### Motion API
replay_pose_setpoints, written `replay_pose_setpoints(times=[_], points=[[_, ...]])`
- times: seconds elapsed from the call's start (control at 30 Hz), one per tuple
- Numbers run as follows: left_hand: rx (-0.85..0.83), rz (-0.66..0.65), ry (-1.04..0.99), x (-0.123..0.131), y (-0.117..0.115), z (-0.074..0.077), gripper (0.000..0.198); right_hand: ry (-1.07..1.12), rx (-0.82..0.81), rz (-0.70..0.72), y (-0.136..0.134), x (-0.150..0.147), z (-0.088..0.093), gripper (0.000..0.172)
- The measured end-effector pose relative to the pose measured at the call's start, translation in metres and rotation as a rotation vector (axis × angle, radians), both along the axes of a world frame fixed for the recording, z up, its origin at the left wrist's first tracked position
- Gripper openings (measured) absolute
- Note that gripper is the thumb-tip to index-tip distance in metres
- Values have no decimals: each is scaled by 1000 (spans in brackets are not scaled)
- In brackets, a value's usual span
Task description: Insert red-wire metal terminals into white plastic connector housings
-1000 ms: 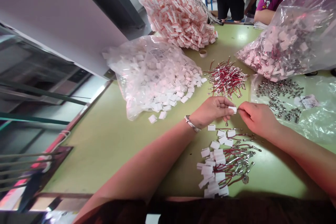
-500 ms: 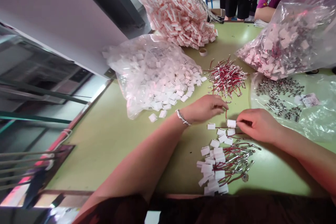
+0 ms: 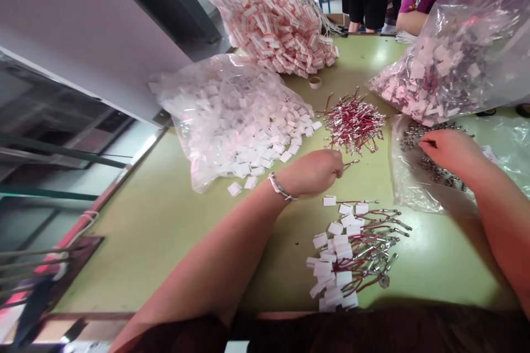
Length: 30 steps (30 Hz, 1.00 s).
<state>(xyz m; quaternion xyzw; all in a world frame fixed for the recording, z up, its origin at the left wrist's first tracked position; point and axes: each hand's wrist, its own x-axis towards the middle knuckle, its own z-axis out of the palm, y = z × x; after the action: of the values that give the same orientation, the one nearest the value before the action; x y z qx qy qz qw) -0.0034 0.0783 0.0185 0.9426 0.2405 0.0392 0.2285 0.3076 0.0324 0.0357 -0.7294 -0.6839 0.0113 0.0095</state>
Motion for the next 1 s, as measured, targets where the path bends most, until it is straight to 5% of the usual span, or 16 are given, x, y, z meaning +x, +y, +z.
replay_pose_setpoints(times=[0.2, 0.4, 0.5, 0.7, 0.83, 1.0], points=[[101, 344, -164, 14, -4, -10, 14, -20, -29, 7, -2, -5, 7, 21], [64, 457, -243, 26, 1, -34, 14, -62, -169, 120, -5, -9, 9, 17], [-7, 536, -439, 23, 4, -31, 11, -102, -167, 149, -5, -9, 2, 18], [-270, 667, -708, 19, 2, -18, 7, -141, 109, 256, 5, -15, -19, 32], [-476, 703, -720, 19, -2, -17, 13, -240, 109, 358, 3, -21, -22, 29], [-508, 652, -631, 21, -10, -17, 18, -165, 65, 456, -2, -14, -17, 26]])
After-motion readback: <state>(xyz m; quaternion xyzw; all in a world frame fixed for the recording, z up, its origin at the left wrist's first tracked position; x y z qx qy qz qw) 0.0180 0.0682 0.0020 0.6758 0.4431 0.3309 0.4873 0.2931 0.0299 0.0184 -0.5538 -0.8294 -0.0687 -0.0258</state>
